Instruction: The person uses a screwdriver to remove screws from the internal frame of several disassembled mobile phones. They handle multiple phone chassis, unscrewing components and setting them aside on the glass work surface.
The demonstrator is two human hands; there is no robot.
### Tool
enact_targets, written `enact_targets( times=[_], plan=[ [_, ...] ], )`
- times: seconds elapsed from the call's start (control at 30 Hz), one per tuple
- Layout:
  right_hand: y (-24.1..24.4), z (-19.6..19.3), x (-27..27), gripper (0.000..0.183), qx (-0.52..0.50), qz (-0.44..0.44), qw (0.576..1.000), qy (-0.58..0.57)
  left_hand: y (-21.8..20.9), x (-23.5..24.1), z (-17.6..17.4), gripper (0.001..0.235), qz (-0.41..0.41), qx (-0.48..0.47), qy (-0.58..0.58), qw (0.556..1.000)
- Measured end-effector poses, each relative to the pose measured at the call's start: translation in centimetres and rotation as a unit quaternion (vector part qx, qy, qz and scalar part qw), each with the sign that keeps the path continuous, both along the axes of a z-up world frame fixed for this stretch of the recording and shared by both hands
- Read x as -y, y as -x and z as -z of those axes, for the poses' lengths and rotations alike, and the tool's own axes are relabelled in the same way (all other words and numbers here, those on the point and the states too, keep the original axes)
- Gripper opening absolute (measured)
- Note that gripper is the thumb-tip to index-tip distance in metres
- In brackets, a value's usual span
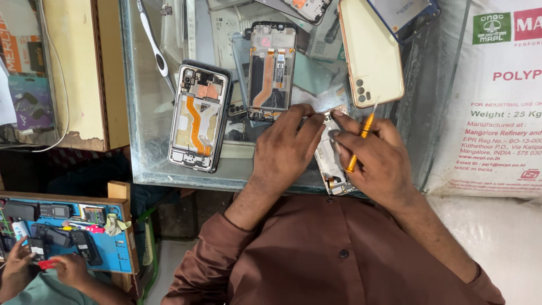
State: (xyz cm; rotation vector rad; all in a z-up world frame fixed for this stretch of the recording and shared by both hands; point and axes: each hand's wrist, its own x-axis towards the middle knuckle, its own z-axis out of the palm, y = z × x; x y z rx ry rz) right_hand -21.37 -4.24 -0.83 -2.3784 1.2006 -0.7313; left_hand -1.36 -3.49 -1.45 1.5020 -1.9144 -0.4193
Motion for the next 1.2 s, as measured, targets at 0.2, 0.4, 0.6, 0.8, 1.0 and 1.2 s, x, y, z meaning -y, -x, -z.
enact_targets(
  times=[0.2, 0.4, 0.6, 0.8, 1.0, 1.2],
  plan=[
    [0.2, 0.3, 0.0, 0.022, -0.001, -0.018, 1.0, -0.001, -0.1, -0.1, -0.1, 0.017, -0.006, -0.001, 0.006, 1.0],
    [0.6, 0.1, -0.1, 0.017, 0.02, -0.014, 0.998, -0.051, 0.1, -0.1, -0.2, 0.02, -0.007, 0.001, 0.004, 1.0],
    [1.1, -0.2, -0.2, 0.01, 0.147, 0.036, 0.985, -0.085, 0.4, 0.0, -0.2, 0.023, 0.005, 0.02, -0.009, 1.0],
    [0.7, -0.1, -0.1, 0.015, 0.113, 0.049, 0.991, -0.052, 1.0, 0.5, 0.0, 0.019, 0.015, 0.023, -0.002, 1.0],
    [0.7, -0.2, 0.0, 0.016, 0.081, 0.015, 0.993, -0.085, 1.1, 0.4, 0.0, 0.017, 0.024, -0.013, -0.003, 1.0],
    [1.3, 0.1, 0.2, 0.016, 0.107, -0.001, 0.988, -0.112, 1.2, 0.5, 0.4, 0.018, 0.013, -0.024, -0.011, 1.0]
  ],
)
